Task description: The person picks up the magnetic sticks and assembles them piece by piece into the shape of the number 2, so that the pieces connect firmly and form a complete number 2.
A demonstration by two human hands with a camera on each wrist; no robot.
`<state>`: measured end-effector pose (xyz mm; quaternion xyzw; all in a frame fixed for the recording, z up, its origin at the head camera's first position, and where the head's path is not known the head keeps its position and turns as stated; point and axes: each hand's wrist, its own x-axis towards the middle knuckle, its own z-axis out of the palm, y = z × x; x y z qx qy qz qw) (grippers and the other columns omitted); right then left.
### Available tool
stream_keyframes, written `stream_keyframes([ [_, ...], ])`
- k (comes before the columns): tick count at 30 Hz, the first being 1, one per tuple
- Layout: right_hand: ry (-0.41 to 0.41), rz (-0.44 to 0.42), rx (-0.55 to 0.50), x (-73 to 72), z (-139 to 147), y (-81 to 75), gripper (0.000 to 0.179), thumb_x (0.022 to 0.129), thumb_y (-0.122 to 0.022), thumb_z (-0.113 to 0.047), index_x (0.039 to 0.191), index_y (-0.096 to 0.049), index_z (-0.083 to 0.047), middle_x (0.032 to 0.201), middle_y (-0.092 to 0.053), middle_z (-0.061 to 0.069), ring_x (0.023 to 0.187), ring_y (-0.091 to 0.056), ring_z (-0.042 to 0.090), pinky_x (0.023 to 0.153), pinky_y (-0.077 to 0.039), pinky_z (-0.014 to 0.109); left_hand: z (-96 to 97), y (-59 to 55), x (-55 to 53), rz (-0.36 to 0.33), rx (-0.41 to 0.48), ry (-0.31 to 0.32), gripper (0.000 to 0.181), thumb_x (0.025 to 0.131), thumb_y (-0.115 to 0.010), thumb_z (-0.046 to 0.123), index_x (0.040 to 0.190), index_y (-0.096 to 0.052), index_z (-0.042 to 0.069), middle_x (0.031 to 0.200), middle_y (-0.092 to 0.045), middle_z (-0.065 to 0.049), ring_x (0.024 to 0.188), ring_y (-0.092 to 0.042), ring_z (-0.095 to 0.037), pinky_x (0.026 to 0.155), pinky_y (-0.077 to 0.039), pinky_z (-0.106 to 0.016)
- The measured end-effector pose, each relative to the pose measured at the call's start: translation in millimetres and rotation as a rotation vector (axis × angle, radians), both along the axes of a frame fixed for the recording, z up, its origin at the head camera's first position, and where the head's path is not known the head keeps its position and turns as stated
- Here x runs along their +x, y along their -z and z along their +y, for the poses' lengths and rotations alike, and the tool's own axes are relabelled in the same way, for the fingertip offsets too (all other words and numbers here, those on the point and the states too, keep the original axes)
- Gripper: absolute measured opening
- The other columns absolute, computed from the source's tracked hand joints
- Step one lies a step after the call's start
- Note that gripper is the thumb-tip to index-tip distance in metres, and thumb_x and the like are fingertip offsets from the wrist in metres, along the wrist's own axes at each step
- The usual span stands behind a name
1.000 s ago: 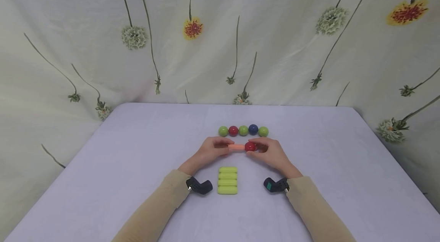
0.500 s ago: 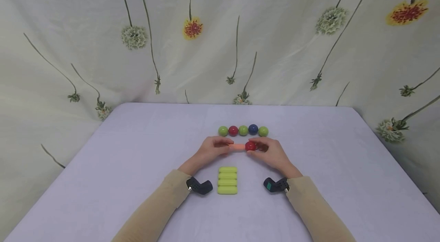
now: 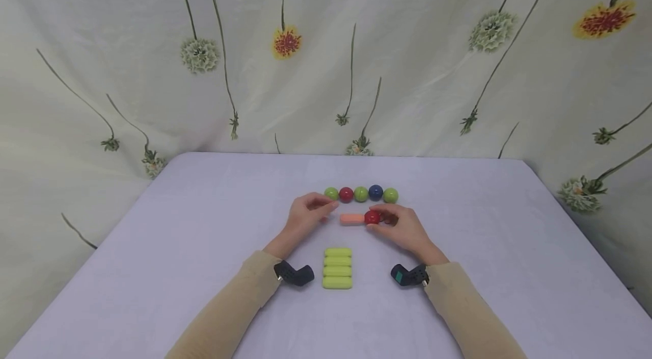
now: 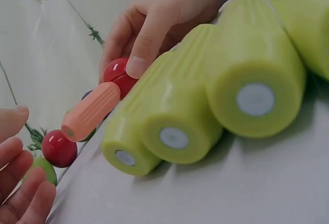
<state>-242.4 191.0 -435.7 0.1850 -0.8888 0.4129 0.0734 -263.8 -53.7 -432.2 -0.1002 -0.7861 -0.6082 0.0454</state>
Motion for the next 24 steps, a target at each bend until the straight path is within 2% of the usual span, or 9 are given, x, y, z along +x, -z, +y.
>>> stream_keyframes([
  [3,0.006,-0.001,0.003,-0.1,0.4,-0.2,0.040,0.078,-0.078,-0.025,0.114,-0.067,-0.010,0.098,-0.066,0.003,0.082,-0.058,0.015,0.073,-0.048,0.031,-1.2,0.6,-4.0,0.037,-0.008,-0.054,0.025,0.079,-0.076,0.027,0.092,-0.069,0.008,0.084,-0.065,-0.002,0.069,-0.060,-0.012,0.060,-0.051,-0.025],
  [8,0.017,-0.004,0.000,-1.0,1.4,-0.7,0.040,0.078,-0.077,-0.026,0.114,-0.068,-0.010,0.094,-0.066,0.002,0.081,-0.058,0.016,0.073,-0.048,0.032,-2.3,2.0,-10.9,0.093,-0.062,-0.099,0.029,0.077,-0.079,0.024,0.098,-0.067,0.007,0.093,-0.066,-0.003,0.077,-0.061,-0.013,0.063,-0.050,-0.025],
  [15,0.023,-0.007,-0.007,-3.2,2.2,1.9,0.040,0.078,-0.077,-0.027,0.114,-0.068,-0.011,0.093,-0.066,0.002,0.080,-0.057,0.015,0.072,-0.047,0.032,-2.7,2.7,-16.6,0.126,-0.140,-0.177,0.039,0.075,-0.080,0.023,0.108,-0.065,0.008,0.105,-0.061,-0.006,0.078,-0.060,-0.015,0.066,-0.047,-0.027],
  [19,0.018,-0.003,-0.006,-3.4,2.0,4.2,0.041,0.078,-0.077,-0.027,0.114,-0.068,-0.011,0.093,-0.065,0.001,0.080,-0.057,0.015,0.072,-0.047,0.031,-3.4,5.1,-21.0,0.130,-0.167,-0.183,0.042,0.074,-0.080,0.024,0.111,-0.064,0.009,0.110,-0.060,-0.007,0.076,-0.059,-0.014,0.067,-0.046,-0.027],
  [24,0.019,-0.003,-0.016,-2.5,0.9,4.0,0.040,0.078,-0.078,-0.027,0.113,-0.068,-0.011,0.093,-0.066,0.001,0.081,-0.057,0.016,0.072,-0.047,0.032,-4.0,6.1,-25.6,0.126,-0.220,-0.154,0.044,0.075,-0.079,0.025,0.115,-0.064,0.012,0.108,-0.061,-0.006,0.074,-0.057,-0.012,0.067,-0.045,-0.028],
])
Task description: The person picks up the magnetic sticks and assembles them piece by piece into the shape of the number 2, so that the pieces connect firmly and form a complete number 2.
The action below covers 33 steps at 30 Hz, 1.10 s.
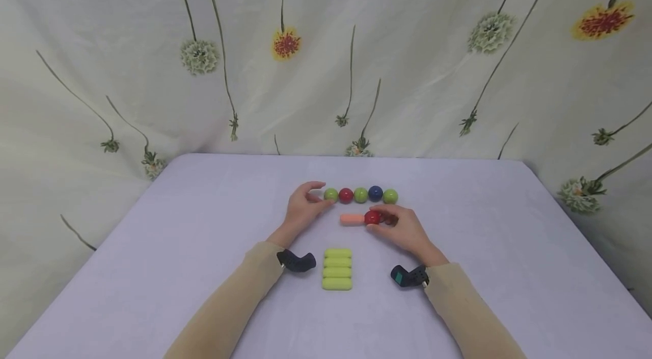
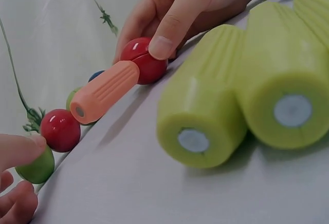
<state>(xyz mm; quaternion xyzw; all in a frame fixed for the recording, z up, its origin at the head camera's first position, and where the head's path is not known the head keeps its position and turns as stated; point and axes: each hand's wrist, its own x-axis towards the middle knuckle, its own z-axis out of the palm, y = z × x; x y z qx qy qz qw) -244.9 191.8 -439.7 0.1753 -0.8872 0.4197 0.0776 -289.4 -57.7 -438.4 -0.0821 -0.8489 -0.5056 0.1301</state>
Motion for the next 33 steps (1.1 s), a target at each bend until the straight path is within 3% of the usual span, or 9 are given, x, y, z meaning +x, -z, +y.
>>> stream_keyframes([
  [5,0.002,-0.004,0.003,0.2,0.3,0.5,0.040,0.078,-0.077,-0.028,0.113,-0.068,-0.011,0.094,-0.066,0.001,0.082,-0.058,0.016,0.073,-0.048,0.033,-0.2,-1.5,-1.5,-0.005,-0.063,0.043,0.041,0.078,-0.077,0.026,0.116,-0.066,0.014,0.098,-0.065,-0.004,0.067,-0.054,-0.010,0.062,-0.042,-0.027],
  [10,0.002,0.000,0.008,-0.6,1.4,1.5,0.040,0.078,-0.077,-0.028,0.114,-0.068,-0.011,0.096,-0.067,0.002,0.083,-0.058,0.016,0.075,-0.048,0.034,0.5,-3.0,-1.1,0.004,-0.098,0.069,0.038,0.081,-0.075,0.025,0.116,-0.067,0.013,0.103,-0.067,-0.005,0.065,-0.053,-0.009,0.061,-0.040,-0.024],
  [14,0.001,-0.003,0.009,-1.0,1.6,2.1,0.040,0.079,-0.077,-0.028,0.114,-0.067,-0.011,0.097,-0.067,0.002,0.083,-0.058,0.016,0.075,-0.048,0.034,0.3,-3.1,0.3,0.007,-0.096,0.068,0.036,0.081,-0.074,0.025,0.114,-0.067,0.013,0.109,-0.067,-0.005,0.067,-0.053,-0.009,0.062,-0.040,-0.024],
  [33,0.028,-0.009,0.012,-1.0,0.0,1.5,0.043,0.079,-0.077,-0.028,0.117,-0.066,-0.010,0.094,-0.066,0.002,0.079,-0.056,0.015,0.071,-0.047,0.031,-7.2,-1.0,13.5,0.009,-0.085,0.124,0.031,0.080,-0.075,0.024,0.108,-0.067,0.013,0.097,-0.067,-0.001,0.070,-0.054,-0.009,0.064,-0.043,-0.025],
])
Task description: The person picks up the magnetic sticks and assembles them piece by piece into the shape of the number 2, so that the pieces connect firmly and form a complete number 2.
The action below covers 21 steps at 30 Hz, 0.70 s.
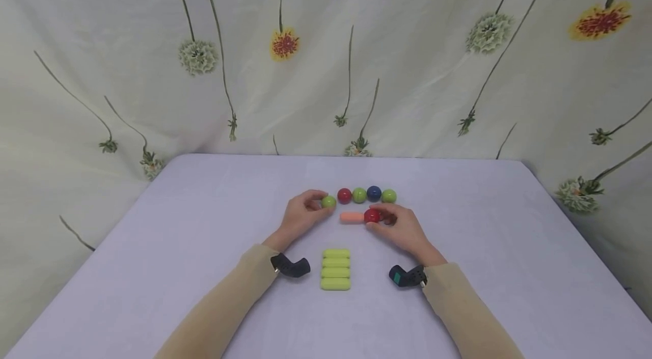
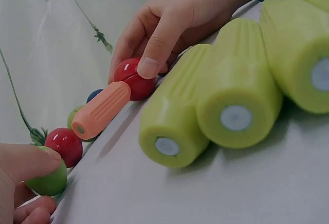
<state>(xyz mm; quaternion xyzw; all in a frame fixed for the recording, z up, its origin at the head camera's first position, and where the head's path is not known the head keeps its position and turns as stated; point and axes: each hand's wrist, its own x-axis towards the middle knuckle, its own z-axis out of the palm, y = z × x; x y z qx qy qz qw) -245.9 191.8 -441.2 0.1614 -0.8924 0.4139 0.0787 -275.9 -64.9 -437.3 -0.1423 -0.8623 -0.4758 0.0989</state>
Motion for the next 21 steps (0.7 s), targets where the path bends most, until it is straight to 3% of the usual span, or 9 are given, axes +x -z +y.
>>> stream_keyframes([
  [15,0.011,0.010,0.002,1.4,-0.4,-0.7,0.042,0.079,-0.077,-0.026,0.115,-0.066,-0.009,0.091,-0.065,0.002,0.077,-0.056,0.015,0.069,-0.047,0.029,-3.5,-1.0,13.7,-0.047,0.062,0.091,0.038,0.081,-0.073,0.020,0.116,-0.063,0.012,0.111,-0.062,-0.003,0.091,-0.060,-0.013,0.080,-0.049,-0.027],
  [21,0.012,0.019,-0.005,1.5,-0.9,-2.4,0.042,0.078,-0.077,-0.025,0.116,-0.066,-0.009,0.093,-0.066,0.003,0.077,-0.056,0.016,0.069,-0.047,0.029,-3.3,-1.9,13.3,-0.026,0.040,0.152,0.031,0.080,-0.073,0.017,0.109,-0.066,0.011,0.107,-0.062,-0.001,0.092,-0.059,-0.014,0.080,-0.047,-0.027],
])
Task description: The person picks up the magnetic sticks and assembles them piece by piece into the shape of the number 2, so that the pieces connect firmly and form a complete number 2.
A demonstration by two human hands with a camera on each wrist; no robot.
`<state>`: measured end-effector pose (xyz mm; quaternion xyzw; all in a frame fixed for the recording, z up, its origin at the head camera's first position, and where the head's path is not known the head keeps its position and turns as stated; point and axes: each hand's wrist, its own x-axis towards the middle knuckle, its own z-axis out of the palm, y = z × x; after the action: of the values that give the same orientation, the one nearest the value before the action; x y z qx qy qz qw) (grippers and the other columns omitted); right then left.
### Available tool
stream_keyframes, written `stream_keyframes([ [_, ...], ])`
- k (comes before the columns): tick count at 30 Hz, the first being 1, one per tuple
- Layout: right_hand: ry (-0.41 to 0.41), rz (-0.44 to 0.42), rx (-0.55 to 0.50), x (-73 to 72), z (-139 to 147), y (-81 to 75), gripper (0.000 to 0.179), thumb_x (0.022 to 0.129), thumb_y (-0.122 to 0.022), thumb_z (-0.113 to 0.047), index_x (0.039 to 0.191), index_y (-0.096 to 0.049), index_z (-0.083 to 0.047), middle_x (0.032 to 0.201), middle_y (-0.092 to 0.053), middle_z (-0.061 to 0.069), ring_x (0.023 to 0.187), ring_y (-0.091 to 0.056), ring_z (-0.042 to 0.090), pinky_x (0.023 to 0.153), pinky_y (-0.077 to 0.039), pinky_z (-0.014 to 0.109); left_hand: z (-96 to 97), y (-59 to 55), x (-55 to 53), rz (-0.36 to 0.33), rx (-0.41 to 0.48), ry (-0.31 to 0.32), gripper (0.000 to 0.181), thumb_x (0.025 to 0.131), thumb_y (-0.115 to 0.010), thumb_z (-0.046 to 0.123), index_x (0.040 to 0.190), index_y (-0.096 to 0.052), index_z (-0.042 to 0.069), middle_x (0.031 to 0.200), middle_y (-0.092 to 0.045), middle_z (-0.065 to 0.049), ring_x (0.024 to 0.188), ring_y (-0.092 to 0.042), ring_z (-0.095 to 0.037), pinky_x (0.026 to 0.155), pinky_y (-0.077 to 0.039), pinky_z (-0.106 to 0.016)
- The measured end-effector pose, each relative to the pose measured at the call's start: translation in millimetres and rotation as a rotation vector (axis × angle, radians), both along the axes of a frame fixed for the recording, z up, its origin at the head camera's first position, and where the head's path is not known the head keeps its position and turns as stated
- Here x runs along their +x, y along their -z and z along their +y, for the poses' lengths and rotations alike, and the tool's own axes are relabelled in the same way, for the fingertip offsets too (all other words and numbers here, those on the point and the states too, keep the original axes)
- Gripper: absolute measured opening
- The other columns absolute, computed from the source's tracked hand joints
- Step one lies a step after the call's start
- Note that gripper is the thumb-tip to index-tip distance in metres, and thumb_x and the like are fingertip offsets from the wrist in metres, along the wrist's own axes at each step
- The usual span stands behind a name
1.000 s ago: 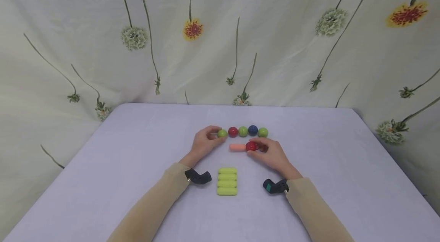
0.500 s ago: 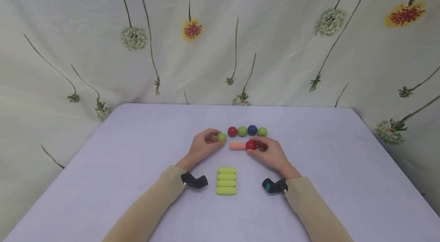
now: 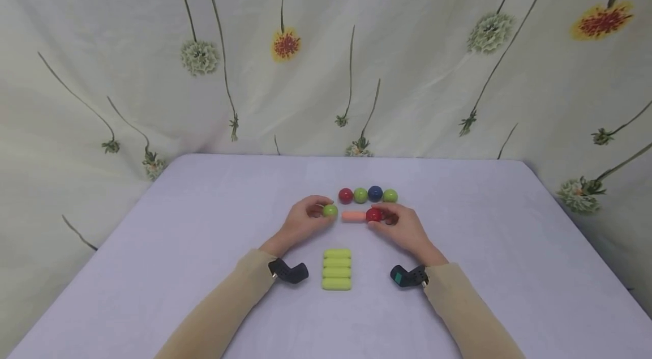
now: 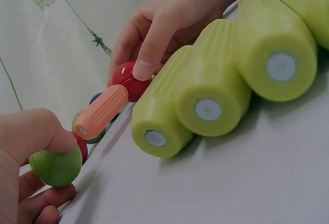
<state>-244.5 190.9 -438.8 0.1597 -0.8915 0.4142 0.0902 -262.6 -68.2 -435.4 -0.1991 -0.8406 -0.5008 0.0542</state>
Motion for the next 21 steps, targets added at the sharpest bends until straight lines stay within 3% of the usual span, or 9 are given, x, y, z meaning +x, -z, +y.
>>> stream_keyframes([
  [7,-0.016,0.009,-0.001,-1.6,1.1,1.2,0.042,0.079,-0.077,-0.024,0.116,-0.065,-0.008,0.093,-0.066,0.003,0.076,-0.056,0.015,0.068,-0.046,0.027,-2.9,-0.5,-0.7,-0.003,-0.001,0.056,0.029,0.078,-0.075,0.014,0.104,-0.064,0.011,0.103,-0.062,0.000,0.093,-0.059,-0.014,0.081,-0.046,-0.029],
  [21,-0.026,0.007,-0.012,-2.3,0.9,1.8,0.043,0.079,-0.077,-0.026,0.117,-0.066,-0.009,0.093,-0.066,0.002,0.076,-0.055,0.015,0.067,-0.046,0.026,-4.4,0.6,-3.8,-0.066,0.010,0.080,0.028,0.076,-0.077,0.015,0.102,-0.065,0.013,0.101,-0.064,0.001,0.093,-0.060,-0.015,0.084,-0.047,-0.032],
])
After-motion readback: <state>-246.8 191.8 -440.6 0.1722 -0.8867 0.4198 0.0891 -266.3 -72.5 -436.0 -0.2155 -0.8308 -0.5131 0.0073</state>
